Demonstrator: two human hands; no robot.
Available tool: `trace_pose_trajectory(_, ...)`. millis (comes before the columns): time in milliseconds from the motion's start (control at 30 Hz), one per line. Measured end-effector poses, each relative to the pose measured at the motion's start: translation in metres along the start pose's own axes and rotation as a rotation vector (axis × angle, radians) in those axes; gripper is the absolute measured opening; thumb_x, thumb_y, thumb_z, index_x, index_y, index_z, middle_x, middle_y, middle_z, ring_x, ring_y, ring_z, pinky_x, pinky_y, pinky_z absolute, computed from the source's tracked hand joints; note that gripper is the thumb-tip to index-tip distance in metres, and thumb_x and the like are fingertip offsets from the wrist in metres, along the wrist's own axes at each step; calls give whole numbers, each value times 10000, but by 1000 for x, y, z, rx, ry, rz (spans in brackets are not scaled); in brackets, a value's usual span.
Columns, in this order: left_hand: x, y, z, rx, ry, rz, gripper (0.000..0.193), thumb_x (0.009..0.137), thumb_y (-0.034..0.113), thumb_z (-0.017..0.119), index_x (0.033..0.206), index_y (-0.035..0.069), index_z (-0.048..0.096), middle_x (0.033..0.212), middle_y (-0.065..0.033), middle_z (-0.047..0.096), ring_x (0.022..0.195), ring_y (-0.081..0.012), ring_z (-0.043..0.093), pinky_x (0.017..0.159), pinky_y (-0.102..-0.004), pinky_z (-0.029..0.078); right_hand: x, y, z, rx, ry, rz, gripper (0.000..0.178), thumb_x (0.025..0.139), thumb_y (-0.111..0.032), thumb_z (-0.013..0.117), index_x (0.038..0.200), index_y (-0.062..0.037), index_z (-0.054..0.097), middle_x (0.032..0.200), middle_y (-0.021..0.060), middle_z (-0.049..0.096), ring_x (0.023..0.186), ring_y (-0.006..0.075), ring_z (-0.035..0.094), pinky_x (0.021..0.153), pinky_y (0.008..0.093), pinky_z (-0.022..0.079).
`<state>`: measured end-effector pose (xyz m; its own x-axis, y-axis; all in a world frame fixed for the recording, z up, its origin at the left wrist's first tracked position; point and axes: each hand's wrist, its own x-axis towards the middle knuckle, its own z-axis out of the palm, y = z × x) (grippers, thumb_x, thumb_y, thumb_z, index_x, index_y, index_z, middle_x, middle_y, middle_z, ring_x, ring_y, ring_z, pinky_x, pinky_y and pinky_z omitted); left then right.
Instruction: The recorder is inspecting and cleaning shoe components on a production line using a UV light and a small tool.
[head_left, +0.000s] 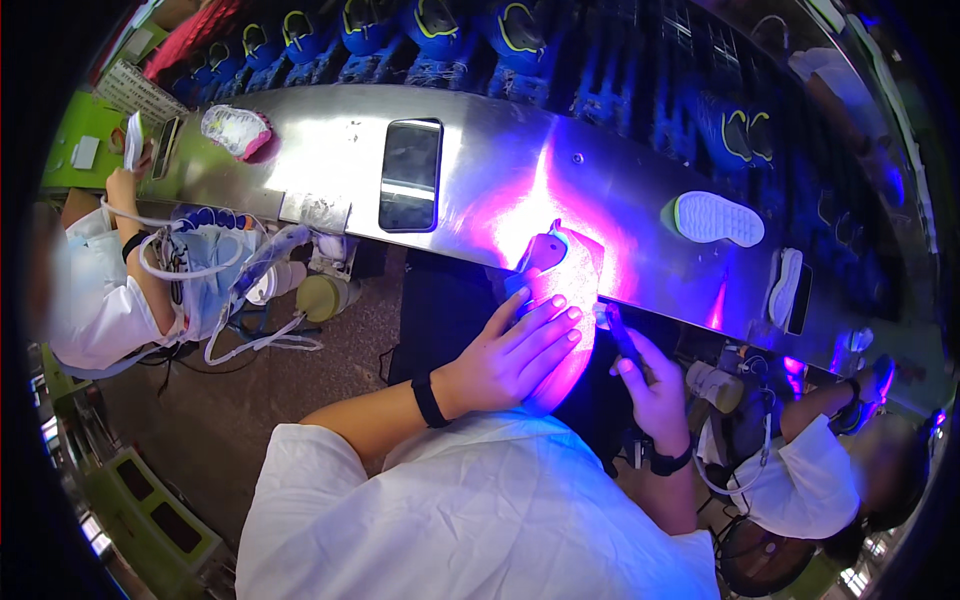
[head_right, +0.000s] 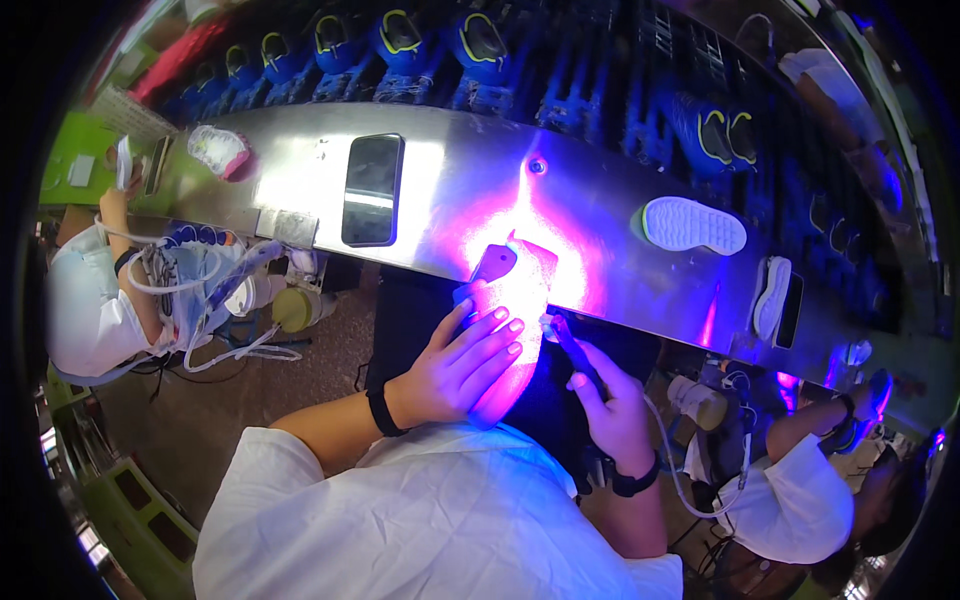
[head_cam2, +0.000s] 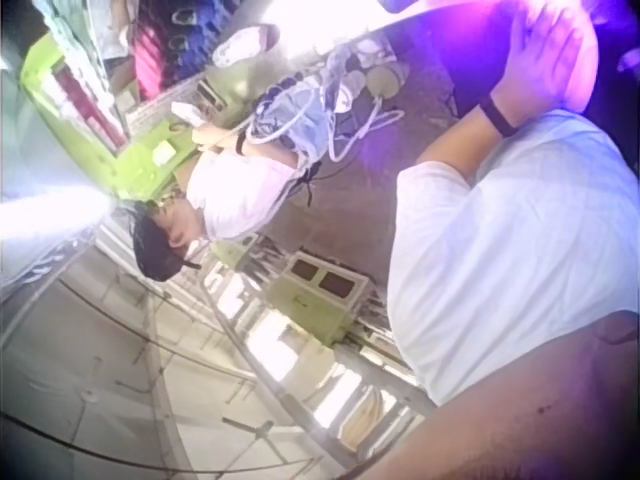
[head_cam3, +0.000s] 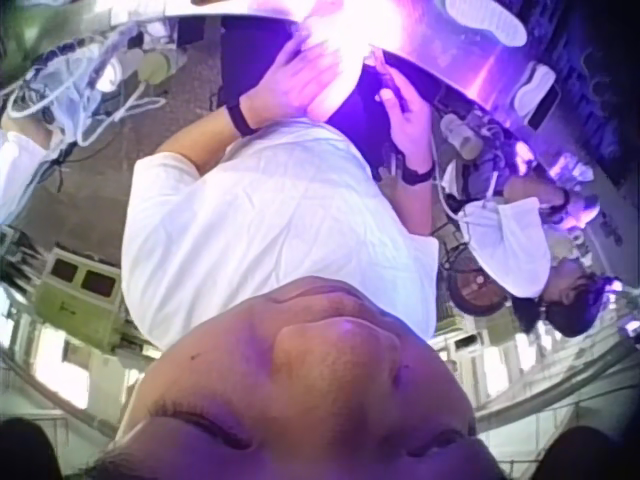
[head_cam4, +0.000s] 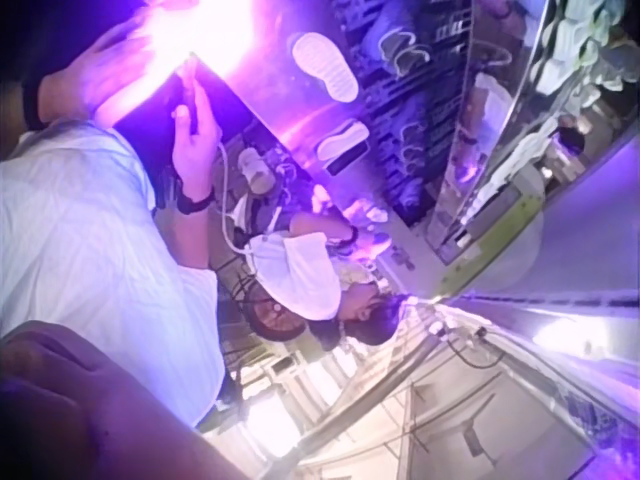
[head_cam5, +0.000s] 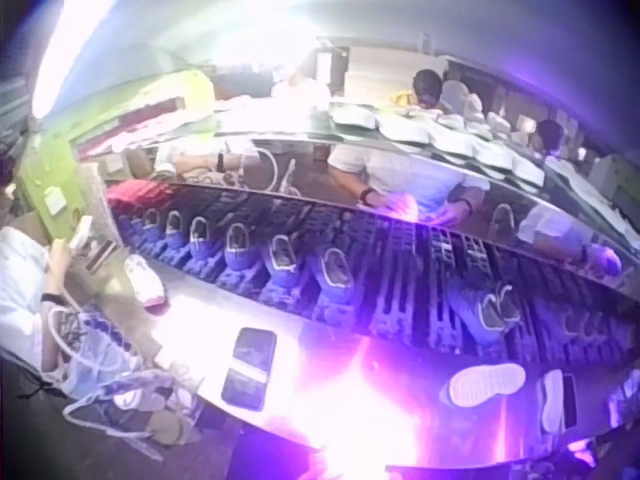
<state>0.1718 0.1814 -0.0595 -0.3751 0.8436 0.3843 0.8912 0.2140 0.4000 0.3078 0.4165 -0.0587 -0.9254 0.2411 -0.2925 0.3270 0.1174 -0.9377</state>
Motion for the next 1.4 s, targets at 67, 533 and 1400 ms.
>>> trace_pose_trajectory(67,2,0,-3,8,-19,13,494,848,158,632,1319,7,628,1438,-175,580,1381,-331,521,1183,-607,315,13,-4,-3,-35,17,-12,433,1011,-148,633,1416,-9,567,949,43,698,821,106,640,790,288,522)
trace_pose_trajectory(533,26,13,-17,44,-73,10,551,843,151,628,1362,-25,575,1461,-211,541,1393,-357,501,1193,-554,313,-27,-6,-12,113,-31,50,451,975,-93,673,1403,8,573,940,27,676,845,99,630,827,270,514)
trace_pose_trajectory(1400,130,57,5,203,-10,-118,728,670,304,812,1270,-48,600,1246,-201,656,1186,-329,635,1180,-583,300,-85,-16,-20,255,322,-7,452,988,-66,660,1418,20,549,889,35,665,823,112,632,774,262,500)
